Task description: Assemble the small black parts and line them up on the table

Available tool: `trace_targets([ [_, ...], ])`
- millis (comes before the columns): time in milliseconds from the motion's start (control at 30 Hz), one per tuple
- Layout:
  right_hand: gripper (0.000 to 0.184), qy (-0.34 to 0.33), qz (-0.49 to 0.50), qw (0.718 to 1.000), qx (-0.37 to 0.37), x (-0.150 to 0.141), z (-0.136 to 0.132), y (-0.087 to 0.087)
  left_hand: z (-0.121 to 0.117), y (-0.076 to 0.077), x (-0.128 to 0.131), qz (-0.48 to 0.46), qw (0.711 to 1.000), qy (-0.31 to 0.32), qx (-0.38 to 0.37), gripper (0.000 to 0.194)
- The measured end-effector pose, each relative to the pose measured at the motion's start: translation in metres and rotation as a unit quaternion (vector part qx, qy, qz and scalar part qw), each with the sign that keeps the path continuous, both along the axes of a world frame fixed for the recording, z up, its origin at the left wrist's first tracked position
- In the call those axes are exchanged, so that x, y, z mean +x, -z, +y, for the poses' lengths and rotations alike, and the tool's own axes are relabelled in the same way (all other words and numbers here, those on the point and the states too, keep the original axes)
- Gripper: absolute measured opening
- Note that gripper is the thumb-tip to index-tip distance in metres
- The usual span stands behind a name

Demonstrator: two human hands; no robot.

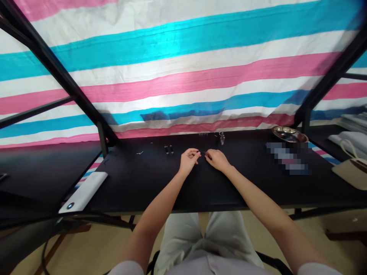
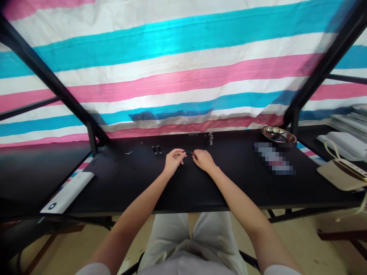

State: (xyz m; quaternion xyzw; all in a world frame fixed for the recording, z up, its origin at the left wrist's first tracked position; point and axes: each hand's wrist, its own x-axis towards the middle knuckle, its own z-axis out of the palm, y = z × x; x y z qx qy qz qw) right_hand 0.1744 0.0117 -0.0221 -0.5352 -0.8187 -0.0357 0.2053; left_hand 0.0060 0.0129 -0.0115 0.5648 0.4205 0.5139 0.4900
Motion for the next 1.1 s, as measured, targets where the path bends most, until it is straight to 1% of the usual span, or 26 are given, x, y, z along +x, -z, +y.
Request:
trace_targets([
  [67, 0.012, 0.014, -0.032, 0.999, 0.018, -0.002, 0.0, 0.0, -0.004, -0.001, -0.001, 0.048, 0.998, -0.01, 0.045, 0.033],
  [133, 0.013, 0.021, -0.056, 0.998, 0.035, -0.004, -0.001, 0.0, -0.008, -0.002, -0.001, 0.107, 0.989, -0.022, 0.098, 0.028],
  [200, 0.014, 0.024, -0.061, 0.997, 0.046, -0.005, -0.001, 0.0, -0.011, -0.002, -0.002, 0.157, 0.977, -0.03, 0.144, 0.024],
  [267, 0.016, 0.028, -0.049, 0.997, 0.055, -0.004, -0.001, 0.0, -0.012, -0.002, -0.002, 0.182, 0.969, -0.038, 0.164, 0.023],
  [400, 0.022, 0.033, -0.008, 0.997, 0.072, 0.002, -0.002, -0.002, -0.013, -0.001, -0.002, 0.201, 0.965, -0.046, 0.164, 0.023],
  [467, 0.022, 0.029, 0.02, 0.997, 0.075, 0.004, -0.002, -0.003, -0.012, 0.001, -0.001, 0.199, 0.966, -0.04, 0.157, 0.024],
  [600, 0.017, 0.015, 0.092, 0.993, 0.073, 0.006, -0.003, -0.004, -0.013, 0.004, 0.001, 0.157, 0.979, -0.009, 0.132, 0.028],
  [667, 0.014, 0.003, 0.128, 0.989, 0.072, 0.006, -0.002, -0.002, -0.013, 0.005, 0.001, 0.143, 0.981, -0.006, 0.128, 0.029],
  [767, 0.014, -0.031, 0.194, 0.978, 0.07, 0.005, 0.0, 0.003, -0.012, 0.005, 0.001, 0.14, 0.982, -0.022, 0.124, 0.029],
  [900, 0.017, -0.06, 0.288, 0.954, 0.058, 0.0, 0.001, 0.008, -0.012, 0.002, 0.0, 0.127, 0.983, -0.048, 0.122, 0.027],
  [1000, 0.02, -0.068, 0.327, 0.941, 0.044, -0.003, 0.0, 0.007, -0.011, 0.0, -0.001, 0.125, 0.982, -0.071, 0.124, 0.025],
  [1100, 0.023, -0.081, 0.353, 0.932, 0.026, -0.005, -0.002, 0.004, -0.01, -0.001, -0.002, 0.113, 0.984, -0.077, 0.117, 0.026],
])
